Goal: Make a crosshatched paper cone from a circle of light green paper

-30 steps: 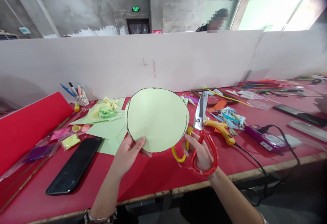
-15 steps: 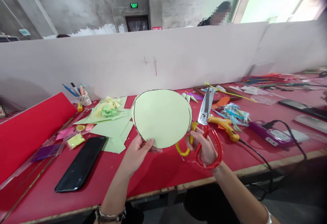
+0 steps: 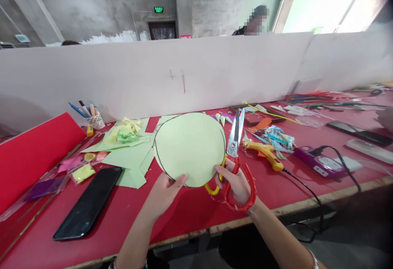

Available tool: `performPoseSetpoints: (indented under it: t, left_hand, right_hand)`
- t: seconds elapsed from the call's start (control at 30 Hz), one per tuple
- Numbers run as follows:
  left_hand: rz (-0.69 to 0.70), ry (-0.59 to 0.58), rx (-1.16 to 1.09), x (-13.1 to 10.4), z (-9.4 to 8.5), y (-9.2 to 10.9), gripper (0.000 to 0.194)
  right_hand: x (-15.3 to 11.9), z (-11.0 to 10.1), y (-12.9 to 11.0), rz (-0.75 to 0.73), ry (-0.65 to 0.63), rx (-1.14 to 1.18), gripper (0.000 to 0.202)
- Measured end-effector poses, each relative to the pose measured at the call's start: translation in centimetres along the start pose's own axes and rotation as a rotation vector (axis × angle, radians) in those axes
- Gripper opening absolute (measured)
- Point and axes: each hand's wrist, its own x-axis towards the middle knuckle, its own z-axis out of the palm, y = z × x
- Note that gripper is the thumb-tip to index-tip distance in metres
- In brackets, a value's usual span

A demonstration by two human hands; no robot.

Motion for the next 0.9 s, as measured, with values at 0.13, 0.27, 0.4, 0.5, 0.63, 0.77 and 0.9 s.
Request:
performPoseSetpoints:
  t: [0.13,0.27,0.4,0.5,0.63,0.77,0.9]
  left_hand:
    - [0.023,0.155,0.015,0.2,-1.3,-0.3,0.047]
    - [0.085,0.216,0.036,0.4,-2.9,-0.3,0.048]
    - [0.12,0.212,0.161,0.6,-4.6,-0.5,0.044]
    - [0.135,0.268,0.199,0.6,-5.5,-0.8,0.042]
    - [0.092,0.267,0.105,0.5,-5.5,-1.1,0.041]
    - [0.077,0.238,-0.066,0.5,-4.9,-0.7,0.038]
    - [0.106,0.295,-0.036,0.6,-5.2,-0.2,0.042]
  right_hand:
    - [0.1,-0.4,0.3,0.001,0.023,0.008,0.023]
    - [0.2,-0.8,0.7,0.003,0.034,0.008,0.02]
    - [0.2,-1.0,0.6,0.011,0.032,0.037,0.02]
    - [0.1,-1.1,0.4,0.0,0.011,0.066,0.021]
    - [0.1,-1.1,0.5,0.01,-0.012,0.093,0.021]
    - [0.0,-0.9,0.5,0.038,-0.055,0.147,0.018]
    - [-0.1,-0.8,0.1,0.07,-0.129,0.232,0.018]
